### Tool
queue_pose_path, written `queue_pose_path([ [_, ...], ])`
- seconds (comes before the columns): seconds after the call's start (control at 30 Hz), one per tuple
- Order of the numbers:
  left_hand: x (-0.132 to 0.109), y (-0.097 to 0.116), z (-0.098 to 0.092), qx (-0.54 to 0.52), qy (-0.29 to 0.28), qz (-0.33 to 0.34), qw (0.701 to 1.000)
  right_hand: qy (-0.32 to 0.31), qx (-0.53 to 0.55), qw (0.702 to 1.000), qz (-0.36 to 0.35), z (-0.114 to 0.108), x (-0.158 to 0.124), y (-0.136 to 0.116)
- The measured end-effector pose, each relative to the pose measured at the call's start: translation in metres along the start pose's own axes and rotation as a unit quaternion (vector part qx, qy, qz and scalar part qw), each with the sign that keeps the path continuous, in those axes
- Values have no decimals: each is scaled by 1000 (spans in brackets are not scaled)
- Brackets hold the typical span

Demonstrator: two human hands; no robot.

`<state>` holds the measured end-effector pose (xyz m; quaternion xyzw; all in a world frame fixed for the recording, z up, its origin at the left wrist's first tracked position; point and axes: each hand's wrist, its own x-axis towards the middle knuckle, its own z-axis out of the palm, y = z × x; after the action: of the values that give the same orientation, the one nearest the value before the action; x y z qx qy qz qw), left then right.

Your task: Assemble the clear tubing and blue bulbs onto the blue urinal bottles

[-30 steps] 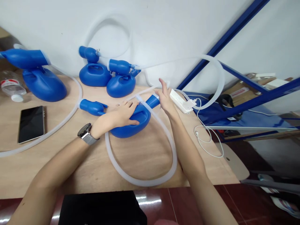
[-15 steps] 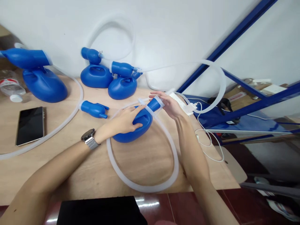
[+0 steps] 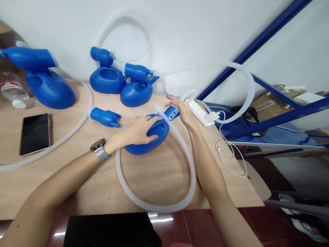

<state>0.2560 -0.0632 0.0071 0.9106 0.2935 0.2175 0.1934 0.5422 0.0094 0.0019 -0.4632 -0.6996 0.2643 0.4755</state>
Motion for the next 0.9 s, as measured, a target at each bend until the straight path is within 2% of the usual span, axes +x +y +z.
queue_pose_path([
  [0.13, -1, 6, -1, 3, 1, -15, 1000, -10, 128, 991, 47, 8, -8, -3],
  [0.23, 0, 10, -2, 12, 2, -19, 1000, -17, 144, 985, 90, 9, -12, -4],
  [0.4, 2, 14, -1, 21, 8, -33, 999, -106, 181, 971, 111, -3, -10, -2],
  [0.7, 6, 19, 0, 44, 22, -57, 997, -128, 0, 991, 38, -12, -6, -16],
  [0.9, 7, 22, 0, 64, 20, -59, 996, -118, -49, 992, 21, -11, -4, -21],
])
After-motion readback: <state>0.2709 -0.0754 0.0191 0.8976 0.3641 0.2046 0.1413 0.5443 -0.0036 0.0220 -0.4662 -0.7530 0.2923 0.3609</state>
